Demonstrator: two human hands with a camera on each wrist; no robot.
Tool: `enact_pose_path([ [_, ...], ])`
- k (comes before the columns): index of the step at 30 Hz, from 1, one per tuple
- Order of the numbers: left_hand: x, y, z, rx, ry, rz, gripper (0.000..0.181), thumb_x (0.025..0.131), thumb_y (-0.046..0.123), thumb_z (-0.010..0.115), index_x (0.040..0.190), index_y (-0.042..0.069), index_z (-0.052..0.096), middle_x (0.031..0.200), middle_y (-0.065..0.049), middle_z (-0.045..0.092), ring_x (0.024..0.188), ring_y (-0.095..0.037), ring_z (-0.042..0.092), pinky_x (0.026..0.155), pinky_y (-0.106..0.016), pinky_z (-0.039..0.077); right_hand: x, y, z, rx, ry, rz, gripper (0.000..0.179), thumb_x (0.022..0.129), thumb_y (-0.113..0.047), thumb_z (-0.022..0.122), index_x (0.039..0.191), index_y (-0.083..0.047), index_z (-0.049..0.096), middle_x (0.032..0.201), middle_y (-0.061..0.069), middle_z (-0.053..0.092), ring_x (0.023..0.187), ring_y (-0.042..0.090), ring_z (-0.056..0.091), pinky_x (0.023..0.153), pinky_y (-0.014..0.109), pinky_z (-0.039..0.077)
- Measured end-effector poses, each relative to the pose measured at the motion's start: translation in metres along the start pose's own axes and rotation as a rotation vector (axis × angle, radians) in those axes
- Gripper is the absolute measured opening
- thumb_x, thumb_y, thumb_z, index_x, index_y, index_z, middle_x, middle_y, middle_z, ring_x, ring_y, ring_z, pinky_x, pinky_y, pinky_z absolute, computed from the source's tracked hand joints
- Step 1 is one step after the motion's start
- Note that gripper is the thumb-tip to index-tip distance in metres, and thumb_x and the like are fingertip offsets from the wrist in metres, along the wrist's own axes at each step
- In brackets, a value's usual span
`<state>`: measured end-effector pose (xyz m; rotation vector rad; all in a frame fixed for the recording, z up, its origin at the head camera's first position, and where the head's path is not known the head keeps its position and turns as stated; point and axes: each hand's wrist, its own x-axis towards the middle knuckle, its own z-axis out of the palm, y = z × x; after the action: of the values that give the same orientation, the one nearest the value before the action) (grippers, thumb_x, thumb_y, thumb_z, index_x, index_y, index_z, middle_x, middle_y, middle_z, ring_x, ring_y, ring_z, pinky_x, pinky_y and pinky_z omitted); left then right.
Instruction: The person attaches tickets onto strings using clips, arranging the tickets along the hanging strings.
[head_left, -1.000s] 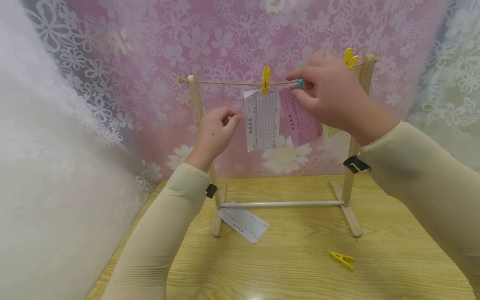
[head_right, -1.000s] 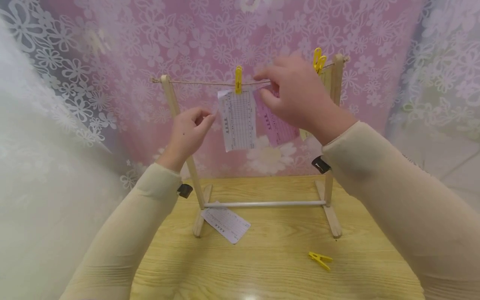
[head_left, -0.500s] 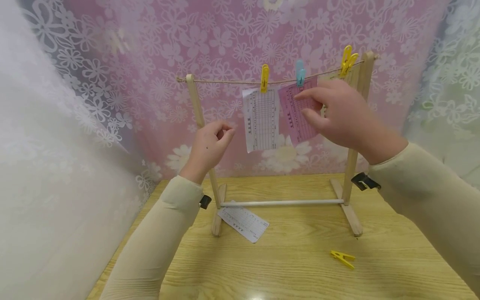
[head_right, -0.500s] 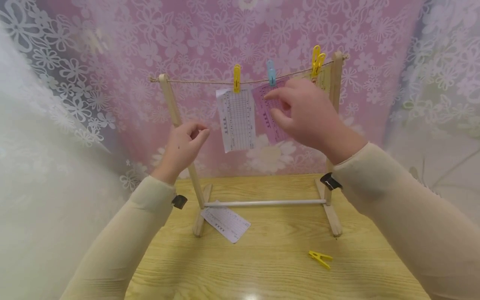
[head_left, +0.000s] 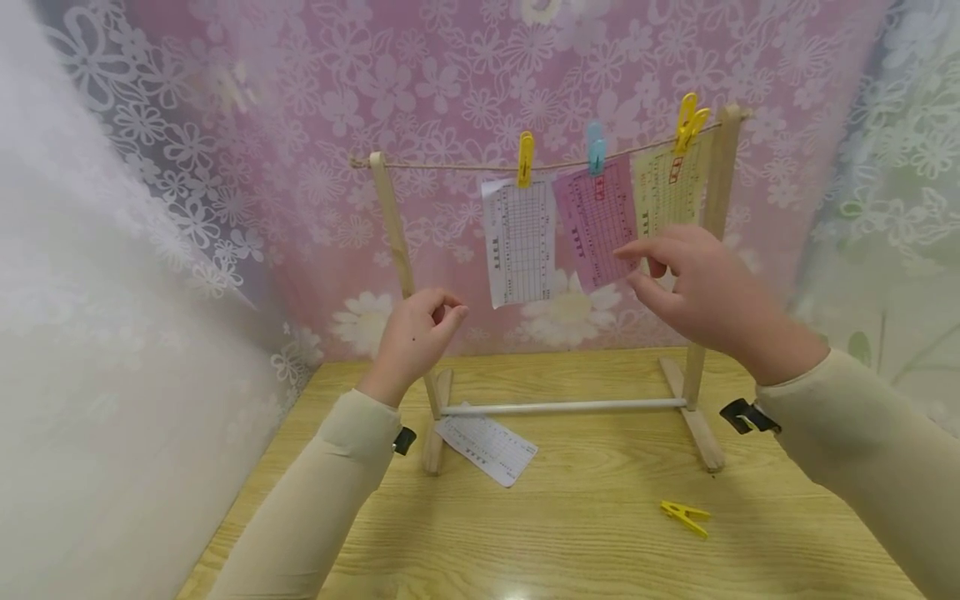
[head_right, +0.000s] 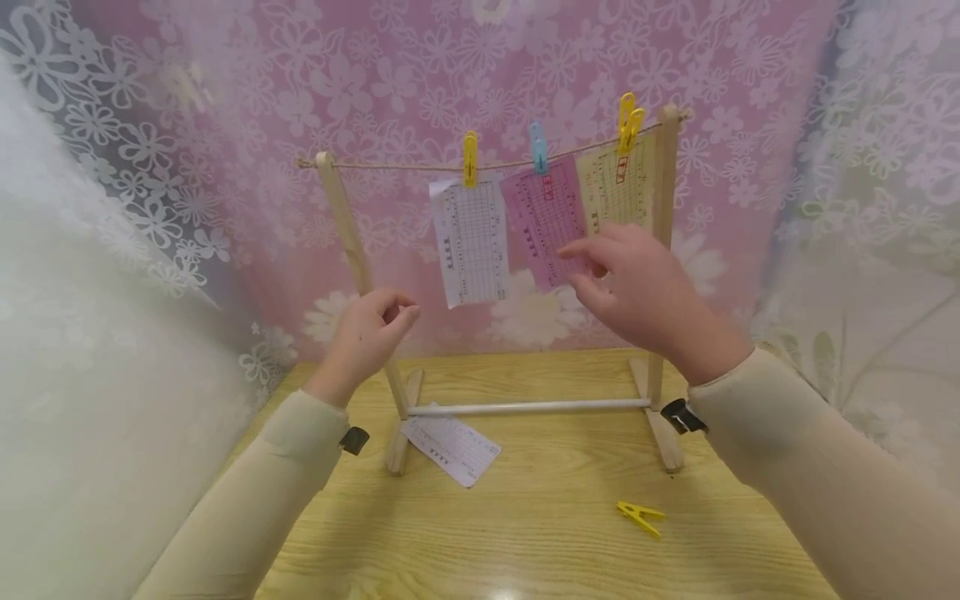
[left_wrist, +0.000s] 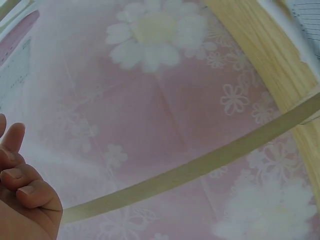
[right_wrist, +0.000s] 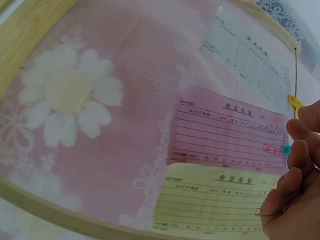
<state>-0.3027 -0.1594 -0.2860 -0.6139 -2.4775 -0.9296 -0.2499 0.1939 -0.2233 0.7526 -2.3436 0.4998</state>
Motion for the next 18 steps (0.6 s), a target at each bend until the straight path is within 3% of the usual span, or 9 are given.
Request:
enact_pose_path([
  [7, -0.013, -0.013, 0.006, 0.008, -0.020, -0.024, 0.016, 0.101, 0.029, 0.064, 0.106, 0.016, 0.072, 0.070, -0.004, 0.048, 0.059, -0.021, 0.041, 0.056, -0.036, 0.036, -0.026, 0.017, 0.008, 0.008, -0.029, 0.057, 0.028, 0.096, -0.014, 0.066, 0.123, -0.012, 0.072, 0.080, -0.001, 0.047, 0.077, 0.017, 0.039, 0.067, 0.038, 0.034],
  [18, -0.042, -0.038, 0.022, 0.016, -0.096, -0.132, 0.019, 0.102, 0.034, 0.063, 0.104, 0.017, 0.073, 0.072, -0.004, 0.049, 0.059, -0.021, 0.042, 0.054, -0.035, 0.037, -0.070, 0.040, 0.027, 0.015, -0.054, 0.118, 0.024, 0.097, -0.017, 0.067, 0.120, -0.014, 0.074, 0.076, -0.006, 0.046, 0.071, 0.015, 0.039, 0.064, 0.034, 0.033],
])
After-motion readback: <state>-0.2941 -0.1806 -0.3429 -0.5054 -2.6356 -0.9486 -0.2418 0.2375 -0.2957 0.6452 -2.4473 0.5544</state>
